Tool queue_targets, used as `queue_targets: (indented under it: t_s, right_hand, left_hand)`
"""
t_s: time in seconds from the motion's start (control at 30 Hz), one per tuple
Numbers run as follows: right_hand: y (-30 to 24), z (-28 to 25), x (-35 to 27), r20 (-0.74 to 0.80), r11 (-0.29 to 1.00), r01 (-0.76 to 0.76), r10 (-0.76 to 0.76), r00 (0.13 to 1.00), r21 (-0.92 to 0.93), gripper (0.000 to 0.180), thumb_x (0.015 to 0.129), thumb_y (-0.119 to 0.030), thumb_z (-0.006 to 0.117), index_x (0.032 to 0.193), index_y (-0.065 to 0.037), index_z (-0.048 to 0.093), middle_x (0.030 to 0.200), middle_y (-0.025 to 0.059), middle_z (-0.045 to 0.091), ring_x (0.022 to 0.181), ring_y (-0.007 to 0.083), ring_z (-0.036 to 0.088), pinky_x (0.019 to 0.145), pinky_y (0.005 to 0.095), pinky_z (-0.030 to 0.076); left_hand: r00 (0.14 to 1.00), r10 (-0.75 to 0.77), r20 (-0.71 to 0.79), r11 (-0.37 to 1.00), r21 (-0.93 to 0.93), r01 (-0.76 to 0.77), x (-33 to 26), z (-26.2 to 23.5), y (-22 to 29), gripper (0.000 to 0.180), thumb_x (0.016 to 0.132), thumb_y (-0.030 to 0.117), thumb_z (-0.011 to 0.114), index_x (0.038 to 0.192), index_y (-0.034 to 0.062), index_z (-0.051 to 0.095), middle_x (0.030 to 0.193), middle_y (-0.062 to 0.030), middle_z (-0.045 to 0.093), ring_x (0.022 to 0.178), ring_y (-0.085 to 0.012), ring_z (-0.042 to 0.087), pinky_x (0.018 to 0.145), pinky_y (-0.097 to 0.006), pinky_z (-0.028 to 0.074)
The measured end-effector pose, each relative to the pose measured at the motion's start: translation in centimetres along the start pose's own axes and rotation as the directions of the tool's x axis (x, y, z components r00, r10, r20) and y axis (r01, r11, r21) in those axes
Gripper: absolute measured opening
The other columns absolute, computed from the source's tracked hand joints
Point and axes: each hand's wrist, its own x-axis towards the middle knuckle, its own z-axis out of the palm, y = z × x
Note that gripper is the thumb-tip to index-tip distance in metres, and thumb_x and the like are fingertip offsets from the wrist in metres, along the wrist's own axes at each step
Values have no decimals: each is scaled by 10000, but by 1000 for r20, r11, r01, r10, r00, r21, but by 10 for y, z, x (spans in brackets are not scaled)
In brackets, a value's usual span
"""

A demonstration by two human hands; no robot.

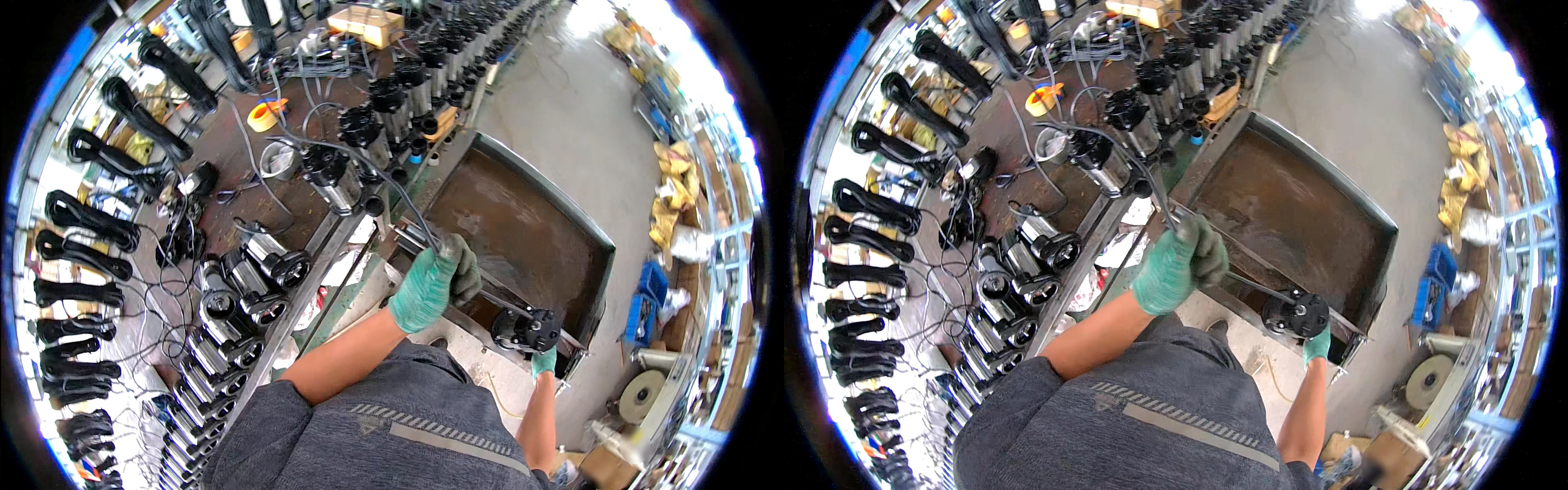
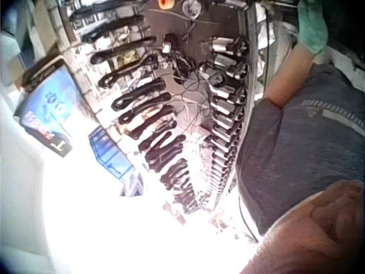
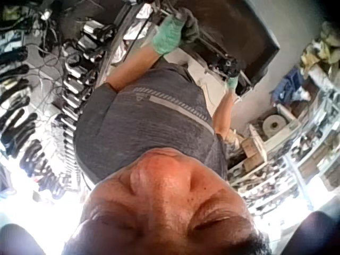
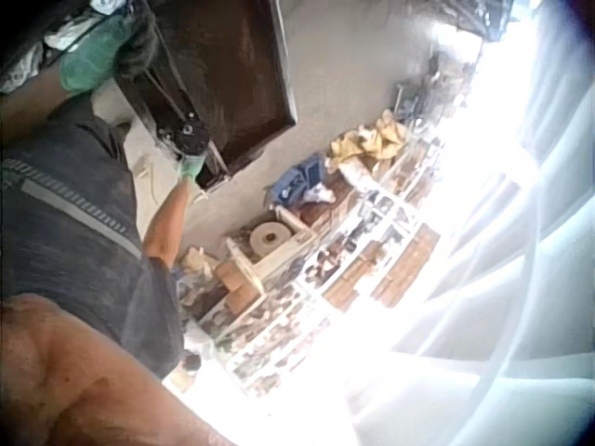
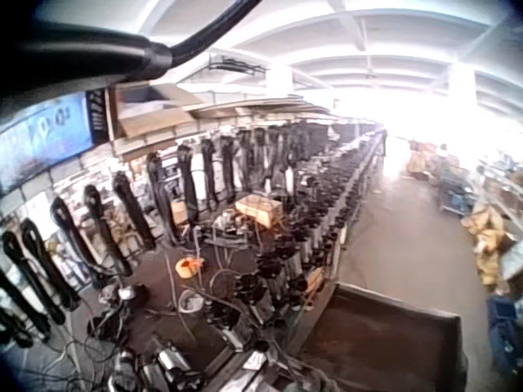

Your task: The person repeatedly picks up cylindrical submersible pumps from a rack and lowers them into a large rectangular water tank. They hold the pumps submerged for a few seconds, then lift them out and return them to the rack. This cycle is repeated for multiple units in a continuous loop.

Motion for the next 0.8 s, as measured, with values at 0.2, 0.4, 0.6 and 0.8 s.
queue_targets:
  t_s: [0.2, 0.4, 0.6, 0.8]
  right_hand:
    - [-117, 83, -36, 269, 905, 43, 80, 960, -423, 582, 786, 146, 380, 1261, -88, 620, 1220, 49, 655, 994, 177, 655, 833, 328, 588]
    - [-184, 240, -71, 362, 822, -38, 291, 885, -568, 347, 785, 109, 520, 1071, 6, 689, 927, 66, 695, 794, 126, 647, 691, 268, 539]
    - [-202, 418, -82, 500, 717, 135, 326, 802, -684, 118, 901, -37, 632, 1007, 6, 663, 781, 77, 664, 629, 122, 613, 515, 306, 502]
    - [-146, 547, -38, 719, 595, 468, 291, 631, -653, 190, 917, -128, 627, 1022, 20, 683, 765, 113, 693, 588, 194, 674, 507, 355, 545]
  left_hand:
    - [950, 258, -178, 960, 152, -233, -19, -51, 55, 553, 948, 702, 548, 842, 166, 459, 651, 14, 395, 576, -127, 405, 498, -285, 335]
    - [822, 350, -449, 936, 207, -286, -31, -140, 136, 559, 968, 693, 538, 816, 164, 442, 663, 8, 382, 593, -140, 430, 492, -288, 316]
    - [678, 391, -622, 920, 285, -270, -35, -278, 184, 479, 1026, 581, 539, 812, 158, 471, 718, -5, 481, 675, -178, 513, 560, -312, 397]
    - [520, 350, -779, 914, 405, -8, -26, -391, 187, 372, 1068, 462, 537, 906, 132, 590, 763, -2, 569, 639, -147, 561, 602, -328, 506]
